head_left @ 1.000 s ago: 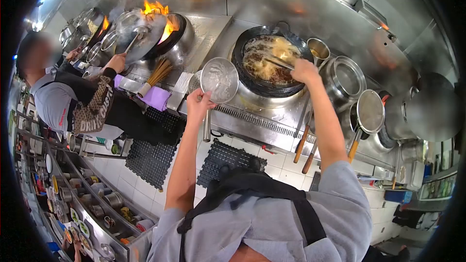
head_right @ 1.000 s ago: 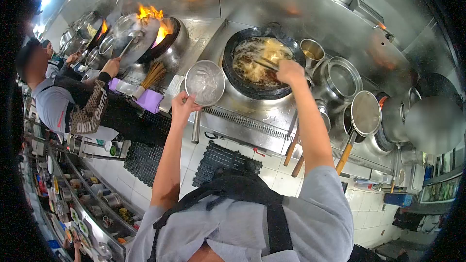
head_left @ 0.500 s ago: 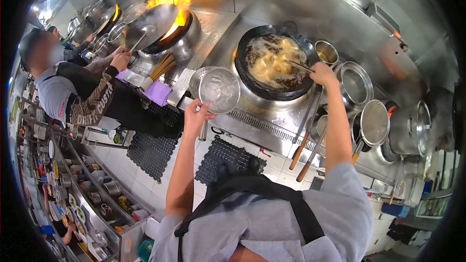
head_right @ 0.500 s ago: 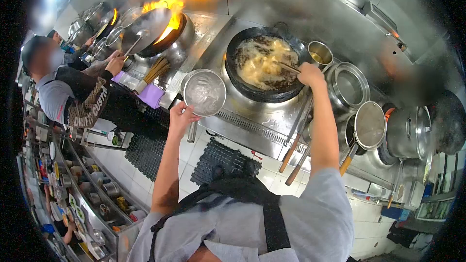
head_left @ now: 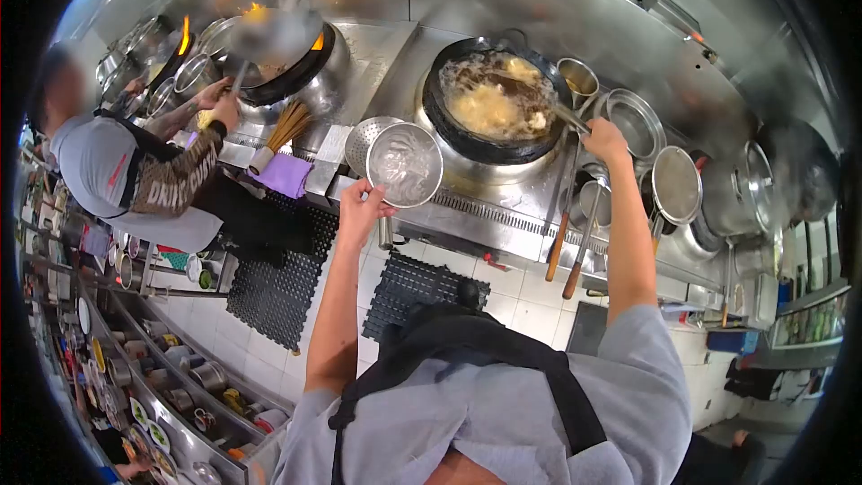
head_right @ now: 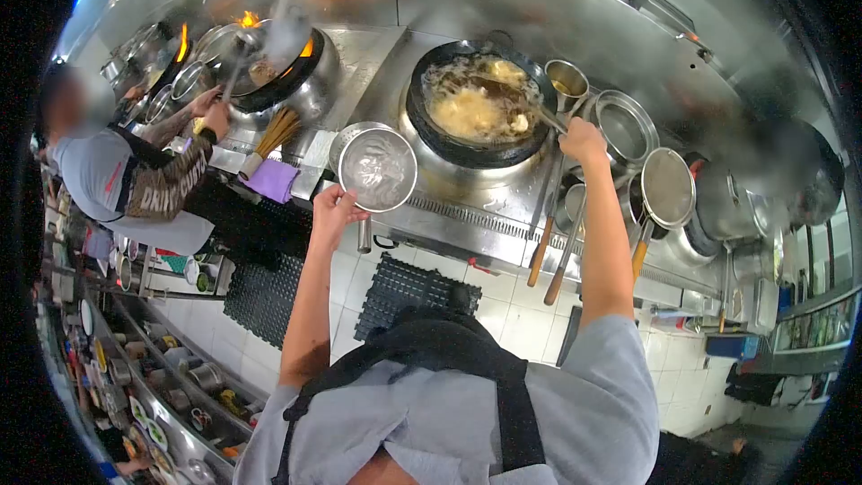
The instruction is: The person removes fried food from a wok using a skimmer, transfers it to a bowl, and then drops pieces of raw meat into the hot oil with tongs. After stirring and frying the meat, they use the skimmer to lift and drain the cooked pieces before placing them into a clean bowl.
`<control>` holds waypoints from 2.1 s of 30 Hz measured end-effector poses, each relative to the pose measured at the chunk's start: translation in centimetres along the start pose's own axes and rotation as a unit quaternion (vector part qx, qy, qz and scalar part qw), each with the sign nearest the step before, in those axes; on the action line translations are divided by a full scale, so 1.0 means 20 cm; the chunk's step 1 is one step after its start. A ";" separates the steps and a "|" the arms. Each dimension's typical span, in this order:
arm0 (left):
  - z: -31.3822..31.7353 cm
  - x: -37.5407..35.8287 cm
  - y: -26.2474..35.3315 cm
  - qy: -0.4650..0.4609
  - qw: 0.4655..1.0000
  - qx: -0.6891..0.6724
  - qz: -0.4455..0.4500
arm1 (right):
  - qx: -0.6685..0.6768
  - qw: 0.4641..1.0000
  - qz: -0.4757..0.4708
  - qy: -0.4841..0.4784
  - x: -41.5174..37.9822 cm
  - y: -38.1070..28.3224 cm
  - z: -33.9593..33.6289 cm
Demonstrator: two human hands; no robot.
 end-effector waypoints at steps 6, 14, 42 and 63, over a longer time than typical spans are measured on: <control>-0.09 -0.06 -0.08 -0.008 0.999 -0.040 0.002 | -0.006 0.998 0.041 0.046 -0.24 0.03 0.00; 0.00 -0.19 -0.03 -0.002 0.999 -0.048 -0.009 | -0.039 0.995 0.091 -0.004 -0.42 0.46 0.01; 0.92 -0.36 -0.35 -0.019 0.989 -0.139 -0.036 | 0.865 0.471 0.172 0.005 -0.87 1.45 1.03; 0.16 -0.78 -0.47 0.043 0.984 -0.149 -0.092 | 0.246 0.960 -0.123 0.056 0.18 -0.01 0.17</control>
Point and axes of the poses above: each hand's wrist, its own x-axis towards the middle knuckle, its own z-axis out of the palm, y = z × x, the point moved 10 cm from there along x, towards the middle knuckle, and after that the axes turned 6 degrees about -y, right-handed, at the moved point
